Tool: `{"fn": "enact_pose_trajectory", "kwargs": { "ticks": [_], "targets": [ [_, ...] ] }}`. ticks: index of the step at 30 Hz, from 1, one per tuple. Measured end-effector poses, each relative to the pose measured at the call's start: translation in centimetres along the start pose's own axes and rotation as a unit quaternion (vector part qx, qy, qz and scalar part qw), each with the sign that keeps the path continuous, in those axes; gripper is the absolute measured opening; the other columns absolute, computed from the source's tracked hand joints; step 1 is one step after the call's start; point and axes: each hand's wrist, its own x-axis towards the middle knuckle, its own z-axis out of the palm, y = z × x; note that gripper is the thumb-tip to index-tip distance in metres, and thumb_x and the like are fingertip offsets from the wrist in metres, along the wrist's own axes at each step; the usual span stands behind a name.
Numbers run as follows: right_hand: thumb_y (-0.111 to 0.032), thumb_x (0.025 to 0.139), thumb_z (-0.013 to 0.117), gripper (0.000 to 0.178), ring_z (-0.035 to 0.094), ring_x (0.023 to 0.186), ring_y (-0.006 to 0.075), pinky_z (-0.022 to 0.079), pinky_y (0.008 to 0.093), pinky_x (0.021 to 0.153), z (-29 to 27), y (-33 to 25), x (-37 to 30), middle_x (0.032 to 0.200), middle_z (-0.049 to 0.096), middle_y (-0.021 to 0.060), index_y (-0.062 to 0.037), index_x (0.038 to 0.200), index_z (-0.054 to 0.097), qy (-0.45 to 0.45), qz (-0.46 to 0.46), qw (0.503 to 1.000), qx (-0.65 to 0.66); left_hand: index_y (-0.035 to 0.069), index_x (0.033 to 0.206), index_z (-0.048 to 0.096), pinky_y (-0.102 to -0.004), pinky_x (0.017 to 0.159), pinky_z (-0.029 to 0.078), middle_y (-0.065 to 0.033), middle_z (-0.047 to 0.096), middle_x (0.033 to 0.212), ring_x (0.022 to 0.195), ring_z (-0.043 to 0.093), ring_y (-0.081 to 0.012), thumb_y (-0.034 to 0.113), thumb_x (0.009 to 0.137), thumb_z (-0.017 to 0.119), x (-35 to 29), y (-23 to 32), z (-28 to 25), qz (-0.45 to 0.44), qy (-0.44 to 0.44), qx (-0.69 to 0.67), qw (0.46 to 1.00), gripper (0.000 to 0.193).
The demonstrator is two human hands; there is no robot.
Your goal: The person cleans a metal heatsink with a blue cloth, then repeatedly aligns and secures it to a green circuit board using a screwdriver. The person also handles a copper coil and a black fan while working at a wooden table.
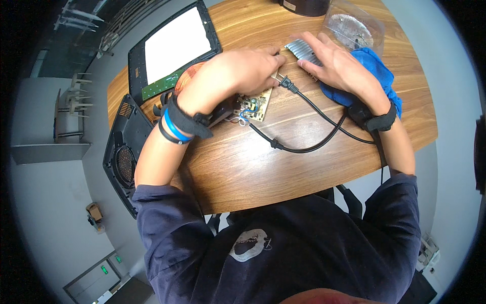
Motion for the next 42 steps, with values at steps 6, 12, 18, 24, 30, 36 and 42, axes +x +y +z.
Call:
{"fn": "enact_pose_trajectory", "kwargs": {
  "ticks": [6, 12, 18, 24, 30, 36, 42],
  "targets": [
    [-0.026, 0.095, 0.082, 0.068, 0.069, 0.119, 0.0509, 0.059, 0.0532, 0.099, 0.1, 0.5, 0.3, 0.135, 0.065, 0.0325, -0.0111, 0.152, 0.049, 0.006, 0.01, 1.0, 0.025, 0.003, 0.127, 0.071, -0.0491, 0.1, 0.057, -0.0214, 0.074, 0.117, 0.115, 0.07, -0.0432, 0.015, 0.099, 0.075, 2.0, -2.6, -1.0, 0.054, 0.047, -0.029, 0.997, 0.031],
    [-0.021, 0.093, 0.082, 0.067, 0.063, 0.132, 0.0475, 0.054, 0.05, 0.11, -0.1, 0.6, 0.1, 0.142, 0.063, 0.0305, -0.002, 0.149, 0.05, -0.002, -0.008, 0.999, 0.045, -0.001, 0.114, 0.069, -0.0478, 0.094, 0.057, -0.0208, 0.072, 0.107, 0.107, 0.07, -0.0431, 0.005, 0.094, 0.075, 0.2, -3.1, -2.6, 0.104, 0.116, -0.073, 0.985, 0.022],
    [-0.017, 0.091, 0.082, 0.066, 0.065, 0.132, 0.0449, 0.054, 0.0493, 0.111, 0.1, 0.5, 0.4, 0.141, 0.066, 0.028, -0.0041, 0.149, 0.053, -0.012, -0.011, 0.998, 0.057, 0.0, 0.12, 0.069, -0.0398, 0.085, 0.059, -0.016, 0.076, 0.109, 0.099, 0.075, -0.0291, -0.001, 0.1, 0.071, -3.4, -3.4, -3.4, 0.065, 0.205, -0.164, 0.963, 0.02],
    [-0.017, 0.089, 0.086, 0.063, 0.071, 0.121, 0.0393, 0.057, 0.0466, 0.104, -1.0, -0.1, 1.6, 0.124, 0.074, 0.0223, -0.0063, 0.145, 0.059, -0.017, -0.028, 0.995, 0.089, 0.0, 0.127, 0.065, -0.0401, 0.1, 0.063, -0.0117, 0.077, 0.121, 0.118, 0.073, -0.0215, -0.005, 0.104, 0.064, -6.7, -4.6, -2.5, -0.037, 0.201, -0.258, 0.944, 0.024],
    [-0.018, 0.09, 0.088, 0.056, 0.073, 0.116, 0.0323, 0.058, 0.0422, 0.101, -0.7, -0.9, 3.4, 0.12, 0.075, 0.0176, -0.0059, 0.139, 0.066, 0.011, -0.089, 0.986, 0.141, 0.0, 0.127, 0.064, -0.0387, 0.103, 0.06, -0.0139, 0.077, 0.12, 0.117, 0.075, -0.0247, -0.006, 0.104, 0.062, -8.1, -6.1, -0.3, -0.057, 0.206, -0.276, 0.937, 0.024],
    [-0.018, 0.088, 0.089, 0.054, 0.068, 0.121, 0.0307, 0.054, 0.0405, 0.105, -0.9, -3.5, 4.4, 0.126, 0.071, 0.0134, -0.0096, 0.138, 0.07, -0.028, -0.124, 0.98, 0.156, 0.001, 0.13, 0.064, -0.0386, 0.09, 0.059, -0.0191, 0.077, 0.11, 0.102, 0.076, -0.0277, -0.001, 0.105, 0.064, -9.1, -5.1, -0.1, -0.088, 0.204, -0.229, 0.948, 0.025],
    [-0.017, 0.086, 0.09, 0.055, 0.066, 0.115, 0.0284, 0.053, 0.0401, 0.102, -0.8, -5.0, 5.8, 0.123, 0.07, 0.0109, -0.0105, 0.138, 0.072, -0.081, -0.161, 0.968, 0.176, 0.002, 0.137, 0.065, -0.0442, 0.094, 0.058, -0.025, 0.076, 0.115, 0.11, 0.075, -0.0401, 0.007, 0.106, 0.066, -10.6, -5.0, 0.5, -0.05, 0.224, -0.179, 0.957, 0.031]
  ]
}}
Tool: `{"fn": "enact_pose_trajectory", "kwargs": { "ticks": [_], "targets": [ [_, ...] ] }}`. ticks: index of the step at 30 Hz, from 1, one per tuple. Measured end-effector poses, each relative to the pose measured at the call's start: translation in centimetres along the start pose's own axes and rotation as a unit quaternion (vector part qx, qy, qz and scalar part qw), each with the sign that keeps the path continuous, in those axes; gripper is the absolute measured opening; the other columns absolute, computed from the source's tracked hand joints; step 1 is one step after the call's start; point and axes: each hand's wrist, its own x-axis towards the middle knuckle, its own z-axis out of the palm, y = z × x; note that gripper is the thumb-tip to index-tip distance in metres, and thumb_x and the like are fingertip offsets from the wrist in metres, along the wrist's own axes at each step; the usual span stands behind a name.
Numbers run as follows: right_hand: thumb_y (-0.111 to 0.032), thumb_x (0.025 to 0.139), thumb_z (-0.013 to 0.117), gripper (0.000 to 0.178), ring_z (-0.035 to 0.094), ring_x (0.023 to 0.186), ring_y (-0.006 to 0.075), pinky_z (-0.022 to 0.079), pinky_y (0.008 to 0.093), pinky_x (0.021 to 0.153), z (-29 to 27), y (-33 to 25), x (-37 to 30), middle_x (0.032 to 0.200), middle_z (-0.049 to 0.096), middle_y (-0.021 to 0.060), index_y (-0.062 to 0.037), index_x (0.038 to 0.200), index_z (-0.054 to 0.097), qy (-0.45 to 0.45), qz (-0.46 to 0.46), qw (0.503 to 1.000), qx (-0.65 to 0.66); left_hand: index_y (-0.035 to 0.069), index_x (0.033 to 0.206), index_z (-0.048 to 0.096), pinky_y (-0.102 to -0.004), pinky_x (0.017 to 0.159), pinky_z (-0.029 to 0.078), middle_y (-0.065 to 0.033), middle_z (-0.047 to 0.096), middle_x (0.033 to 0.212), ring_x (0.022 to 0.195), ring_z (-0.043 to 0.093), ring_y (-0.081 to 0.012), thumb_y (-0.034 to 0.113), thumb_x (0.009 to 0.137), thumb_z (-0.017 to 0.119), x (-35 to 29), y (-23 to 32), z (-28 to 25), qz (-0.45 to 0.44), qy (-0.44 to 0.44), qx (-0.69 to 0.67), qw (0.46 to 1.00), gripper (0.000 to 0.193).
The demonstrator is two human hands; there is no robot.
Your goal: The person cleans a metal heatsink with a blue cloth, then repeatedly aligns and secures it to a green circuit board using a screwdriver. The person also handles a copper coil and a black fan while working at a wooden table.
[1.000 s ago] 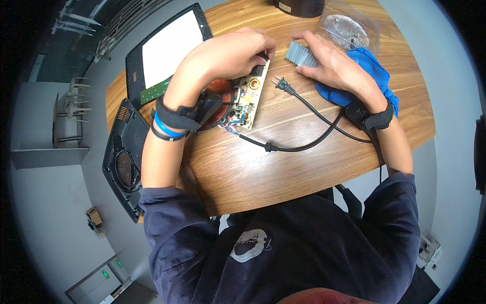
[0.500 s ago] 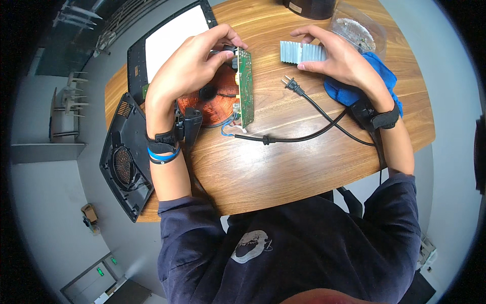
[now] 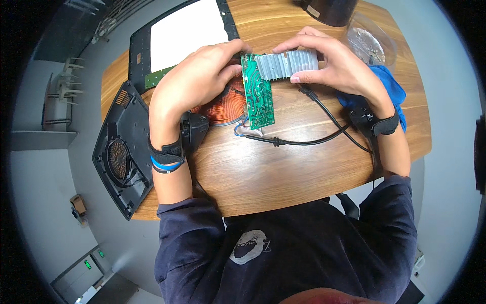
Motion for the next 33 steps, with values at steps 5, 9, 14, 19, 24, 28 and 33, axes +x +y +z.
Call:
{"fn": "enact_pose_trajectory", "kwargs": {
  "ticks": [5, 9, 14, 19, 24, 28, 33],
  "targets": [
    [-0.015, 0.088, 0.09, 0.054, 0.069, 0.112, 0.0195, 0.056, 0.0368, 0.096, 1.1, 0.6, 1.2, 0.121, 0.073, 0.007, -0.0095, 0.138, 0.071, 0.006, 0.071, 0.992, 0.103, -0.001, 0.138, 0.066, -0.0443, 0.093, 0.059, -0.0248, 0.077, 0.115, 0.104, 0.077, -0.0394, 0.019, 0.11, 0.065, -0.5, 2.2, -0.7, -0.008, 0.025, -0.029, 0.999, 0.034],
    [-0.011, 0.093, 0.087, 0.053, 0.07, 0.115, 0.0168, 0.058, 0.0361, 0.1, 2.2, 0.1, 2.4, 0.127, 0.072, 0.0064, -0.0073, 0.142, 0.066, 0.033, 0.024, 0.981, 0.189, -0.001, 0.136, 0.065, -0.0388, 0.086, 0.061, -0.0215, 0.077, 0.11, 0.096, 0.078, -0.0303, 0.019, 0.106, 0.073, 0.0, 3.0, -0.1, -0.002, 0.058, -0.049, 0.997, 0.037],
    [-0.006, 0.1, 0.08, 0.058, 0.07, 0.12, 0.0166, 0.057, 0.0352, 0.11, 1.4, -0.6, 2.2, 0.13, 0.07, 0.0092, -0.0043, 0.152, 0.056, 0.043, 0.085, 0.979, 0.179, 0.003, 0.136, 0.063, -0.0285, 0.078, 0.061, -0.009, 0.071, 0.101, 0.087, 0.074, -0.0131, 0.008, 0.102, 0.078, 0.3, 3.0, 0.3, -0.058, 0.097, -0.125, 0.986, 0.038],
    [-0.02, 0.108, 0.072, 0.045, 0.074, 0.115, 0.0204, 0.061, 0.0379, 0.106, -4.9, 0.2, -2.0, 0.12, 0.074, 0.0118, -0.0115, 0.151, 0.062, 0.109, 0.157, 0.977, -0.092, 0.01, 0.152, 0.06, -0.0275, 0.072, 0.058, -0.0055, 0.066, 0.106, 0.083, 0.069, -0.0094, 0.005, 0.104, 0.075, -0.7, 2.6, 0.2, -0.083, 0.11, -0.115, 0.984, 0.051],
    [-0.008, 0.1, 0.077, 0.032, 0.077, 0.107, 0.0251, 0.061, 0.0384, 0.097, -11.2, 4.7, -9.6, 0.112, 0.079, 0.0127, -0.0056, 0.131, 0.072, 0.097, 0.25, 0.921, -0.282, 0.012, 0.156, 0.059, -0.0258, 0.075, 0.058, -0.0046, 0.063, 0.115, 0.093, 0.069, -0.0111, 0.005, 0.106, 0.072, -1.1, 2.1, -0.6, -0.126, 0.112, -0.097, 0.981, 0.053],
    [-0.003, 0.101, 0.071, 0.027, 0.078, 0.104, 0.0293, 0.062, 0.0396, 0.095, -12.4, 7.5, -14.5, 0.108, 0.08, 0.0159, -0.0039, 0.128, 0.072, -0.019, 0.263, 0.919, -0.295, 0.007, 0.15, 0.061, -0.0364, 0.078, 0.059, -0.014, 0.072, 0.11, 0.086, 0.073, -0.0219, 0.008, 0.103, 0.074, -0.8, 2.6, -0.8, -0.126, 0.15, -0.094, 0.976, 0.05],
    [-0.001, 0.101, 0.07, 0.029, 0.077, 0.106, 0.029, 0.062, 0.0412, 0.094, -13.8, 10.3, -14.8, 0.111, 0.079, 0.015, -0.0038, 0.129, 0.072, -0.025, 0.158, 0.972, -0.173, 0.006, 0.149, 0.062, -0.0363, 0.079, 0.059, -0.0137, 0.071, 0.111, 0.09, 0.073, -0.0208, 0.007, 0.104, 0.072, -0.3, 3.7, -0.4, -0.148, 0.147, -0.107, 0.972, 0.047]
  ]
}}
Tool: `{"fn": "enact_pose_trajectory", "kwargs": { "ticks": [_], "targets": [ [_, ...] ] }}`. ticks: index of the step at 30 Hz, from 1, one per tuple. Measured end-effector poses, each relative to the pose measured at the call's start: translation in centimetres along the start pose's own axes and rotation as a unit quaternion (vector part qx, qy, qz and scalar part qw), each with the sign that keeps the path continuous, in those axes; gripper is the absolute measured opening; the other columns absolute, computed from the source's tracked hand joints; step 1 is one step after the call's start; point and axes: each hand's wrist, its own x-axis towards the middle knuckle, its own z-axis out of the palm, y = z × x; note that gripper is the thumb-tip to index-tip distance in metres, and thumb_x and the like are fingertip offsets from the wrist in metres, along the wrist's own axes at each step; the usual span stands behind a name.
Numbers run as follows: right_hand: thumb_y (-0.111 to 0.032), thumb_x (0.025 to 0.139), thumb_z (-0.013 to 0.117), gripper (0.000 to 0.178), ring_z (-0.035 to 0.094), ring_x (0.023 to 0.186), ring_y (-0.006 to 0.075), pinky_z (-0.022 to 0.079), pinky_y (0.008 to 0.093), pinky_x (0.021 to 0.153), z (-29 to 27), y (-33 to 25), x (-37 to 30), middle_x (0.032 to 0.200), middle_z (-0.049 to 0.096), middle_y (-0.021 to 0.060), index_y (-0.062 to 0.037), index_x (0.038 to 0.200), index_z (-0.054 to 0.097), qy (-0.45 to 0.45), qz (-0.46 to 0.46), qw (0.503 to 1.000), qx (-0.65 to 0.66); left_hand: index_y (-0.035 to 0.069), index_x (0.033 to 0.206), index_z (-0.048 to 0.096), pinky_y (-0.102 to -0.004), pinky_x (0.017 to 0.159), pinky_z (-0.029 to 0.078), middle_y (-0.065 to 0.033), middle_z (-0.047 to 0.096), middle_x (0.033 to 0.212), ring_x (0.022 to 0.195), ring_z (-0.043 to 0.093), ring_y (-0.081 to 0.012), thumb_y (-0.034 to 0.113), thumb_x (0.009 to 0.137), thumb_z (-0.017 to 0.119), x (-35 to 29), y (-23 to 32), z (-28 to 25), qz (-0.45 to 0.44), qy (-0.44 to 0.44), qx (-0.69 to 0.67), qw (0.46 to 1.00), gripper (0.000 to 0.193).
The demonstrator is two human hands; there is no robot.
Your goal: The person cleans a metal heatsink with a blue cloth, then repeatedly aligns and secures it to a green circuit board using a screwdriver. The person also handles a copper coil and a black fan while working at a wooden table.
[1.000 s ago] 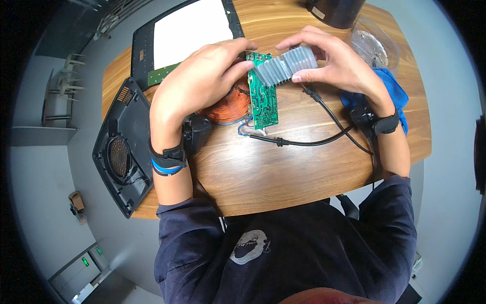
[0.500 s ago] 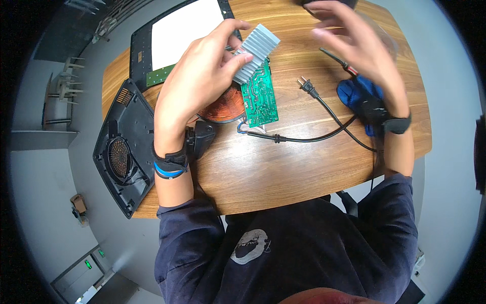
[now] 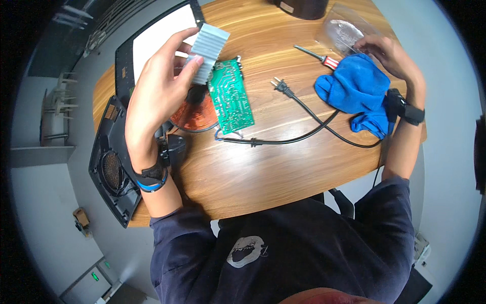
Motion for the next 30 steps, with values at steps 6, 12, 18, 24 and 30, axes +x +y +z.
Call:
{"fn": "enact_pose_trajectory", "kwargs": {
  "ticks": [6, 12, 18, 24, 30],
  "targets": [
    [-0.005, 0.1, 0.076, 0.037, 0.077, 0.106, 0.0268, 0.065, 0.0406, 0.092, 0.1, 1.1, 2.2, 0.117, 0.079, 0.0131, -0.0081, 0.136, 0.07, -0.035, 0.123, 0.99, -0.051, 0.002, 0.144, 0.065, -0.0351, 0.079, 0.058, -0.013, 0.069, 0.108, 0.094, 0.075, -0.0208, 0.005, 0.104, 0.071, 0.3, 1.2, 1.2, -0.016, -0.037, 0.01, 0.999, 0.041],
    [-0.009, 0.088, 0.089, 0.051, 0.077, 0.106, 0.0289, 0.067, 0.0409, 0.089, 1.6, 1.6, 2.7, 0.123, 0.078, 0.014, -0.0121, 0.135, 0.072, -0.026, 0.197, 0.976, -0.084, 0.005, 0.138, 0.066, -0.0362, 0.078, 0.058, -0.0149, 0.07, 0.106, 0.095, 0.075, -0.0234, 0.003, 0.101, 0.072, 0.2, 2.5, 2.0, -0.017, -0.046, 0.034, 0.998, 0.037],
    [-0.006, 0.081, 0.093, 0.049, 0.077, 0.103, 0.0283, 0.064, 0.0406, 0.091, 2.2, 2.6, 3.7, 0.112, 0.079, 0.0134, -0.0093, 0.125, 0.072, -0.014, 0.171, 0.981, -0.089, 0.004, 0.134, 0.066, -0.0404, 0.089, 0.059, -0.0174, 0.072, 0.109, 0.097, 0.073, -0.029, 0.001, 0.098, 0.074, -0.1, 2.9, 2.5, -0.012, -0.044, 0.043, 0.998, 0.038],
    [-0.004, 0.081, 0.091, 0.043, 0.076, 0.097, 0.0283, 0.062, 0.0409, 0.088, 2.1, 3.6, 3.6, 0.101, 0.077, 0.0129, -0.0043, 0.118, 0.071, -0.031, 0.109, 0.99, -0.086, 0.003, 0.134, 0.066, -0.0407, 0.092, 0.058, -0.0176, 0.072, 0.112, 0.097, 0.071, -0.0304, 0.0, 0.098, 0.074, -0.1, 3.1, 2.5, -0.017, -0.059, 0.058, 0.996, 0.037],
    [-0.001, 0.09, 0.081, 0.031, 0.078, 0.101, 0.0305, 0.063, 0.0419, 0.091, 2.3, 3.1, 3.6, 0.105, 0.078, 0.0153, -0.0028, 0.119, 0.072, -0.033, 0.125, 0.988, -0.085, 0.003, 0.133, 0.066, -0.0416, 0.093, 0.058, -0.0168, 0.072, 0.117, 0.101, 0.072, -0.0321, 0.0, 0.098, 0.074, -0.3, 2.8, 2.5, -0.007, -0.066, 0.067, 0.996, 0.036]
  ]
}}
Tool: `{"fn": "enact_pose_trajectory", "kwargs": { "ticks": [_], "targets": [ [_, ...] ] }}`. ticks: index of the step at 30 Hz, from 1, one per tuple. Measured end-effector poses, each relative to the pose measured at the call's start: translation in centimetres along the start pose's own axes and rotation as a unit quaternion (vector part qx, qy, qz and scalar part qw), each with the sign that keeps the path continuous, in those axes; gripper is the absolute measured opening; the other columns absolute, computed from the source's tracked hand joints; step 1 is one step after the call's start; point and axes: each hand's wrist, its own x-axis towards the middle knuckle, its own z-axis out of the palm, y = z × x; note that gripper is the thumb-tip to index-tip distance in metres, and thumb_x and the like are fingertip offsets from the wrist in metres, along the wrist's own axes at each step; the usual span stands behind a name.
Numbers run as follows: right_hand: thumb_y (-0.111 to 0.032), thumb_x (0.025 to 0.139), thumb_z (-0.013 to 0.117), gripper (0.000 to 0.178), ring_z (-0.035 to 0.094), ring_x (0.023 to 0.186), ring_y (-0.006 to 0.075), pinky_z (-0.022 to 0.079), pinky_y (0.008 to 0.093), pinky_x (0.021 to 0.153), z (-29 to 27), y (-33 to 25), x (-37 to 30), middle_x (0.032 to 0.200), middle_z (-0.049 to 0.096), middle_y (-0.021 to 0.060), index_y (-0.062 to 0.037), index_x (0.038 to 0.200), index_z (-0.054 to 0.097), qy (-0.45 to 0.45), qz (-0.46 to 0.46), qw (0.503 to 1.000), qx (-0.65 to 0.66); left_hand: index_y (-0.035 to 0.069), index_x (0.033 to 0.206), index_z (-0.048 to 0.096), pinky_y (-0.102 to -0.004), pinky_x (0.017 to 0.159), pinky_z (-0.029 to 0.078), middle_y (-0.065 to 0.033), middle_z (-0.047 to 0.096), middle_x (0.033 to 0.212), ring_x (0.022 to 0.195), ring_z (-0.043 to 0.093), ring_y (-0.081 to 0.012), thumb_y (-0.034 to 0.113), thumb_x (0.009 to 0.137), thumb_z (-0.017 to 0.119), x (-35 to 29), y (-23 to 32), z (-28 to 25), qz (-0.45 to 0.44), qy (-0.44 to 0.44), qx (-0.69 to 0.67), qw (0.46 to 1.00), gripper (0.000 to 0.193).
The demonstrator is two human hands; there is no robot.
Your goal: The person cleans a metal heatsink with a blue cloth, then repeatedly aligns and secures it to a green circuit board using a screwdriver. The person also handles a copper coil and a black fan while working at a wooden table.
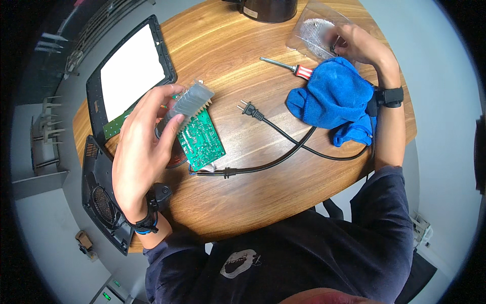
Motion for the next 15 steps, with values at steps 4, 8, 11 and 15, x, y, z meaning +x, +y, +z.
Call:
{"fn": "enact_pose_trajectory", "kwargs": {
  "ticks": [4, 8, 11, 15],
  "targets": [
    [-0.005, 0.096, 0.077, 0.016, 0.079, 0.102, 0.0313, 0.064, 0.0423, 0.091, 0.0, -0.2, -0.2, 0.104, 0.078, 0.0172, -0.0007, 0.112, 0.075, 0.019, -0.014, 0.999, -0.028, 0.003, 0.133, 0.066, -0.0418, 0.093, 0.058, -0.0169, 0.073, 0.12, 0.103, 0.072, -0.0335, 0.0, 0.098, 0.073, 0.1, 0.0, 0.1, 0.016, -0.001, 0.0, 1.0, 0.036],
    [-0.007, 0.096, 0.078, 0.01, 0.078, 0.095, 0.03, 0.063, 0.0415, 0.085, 0.2, 0.4, 0.7, 0.098, 0.077, 0.0163, -0.0001, 0.102, 0.074, 0.009, -0.008, 1.0, -0.027, 0.003, 0.134, 0.066, -0.0411, 0.093, 0.058, -0.0176, 0.072, 0.115, 0.1, 0.072, -0.0321, 0.001, 0.098, 0.074, 0.0, -0.1, 0.1, 0.013, 0.003, 0.003, 1.0, 0.037],
    [-0.007, 0.094, 0.08, 0.011, 0.076, 0.091, 0.0283, 0.062, 0.041, 0.082, -0.2, 0.1, 0.4, 0.096, 0.075, 0.015, -0.0005, 0.098, 0.072, 0.005, -0.001, 1.0, -0.003, 0.003, 0.135, 0.067, -0.0405, 0.092, 0.058, -0.0181, 0.071, 0.111, 0.097, 0.071, -0.0311, 0.001, 0.098, 0.074, 0.0, 0.1, 0.1, -0.007, 0.003, 0.003, 1.0, 0.038],
    [-0.008, 0.092, 0.082, 0.012, 0.075, 0.089, 0.0268, 0.061, 0.0405, 0.081, 0.2, 0.4, 0.6, 0.094, 0.075, 0.0138, -0.0013, 0.096, 0.072, -0.003, 0.004, 1.0, 0.006, 0.004, 0.136, 0.068, -0.0404, 0.092, 0.058, -0.0176, 0.071, 0.109, 0.096, 0.071, -0.0306, 0.001, 0.098, 0.075, 0.2, 0.0, 0.5, -0.007, 0.012, -0.014, 1.0, 0.039]
  ]
}}
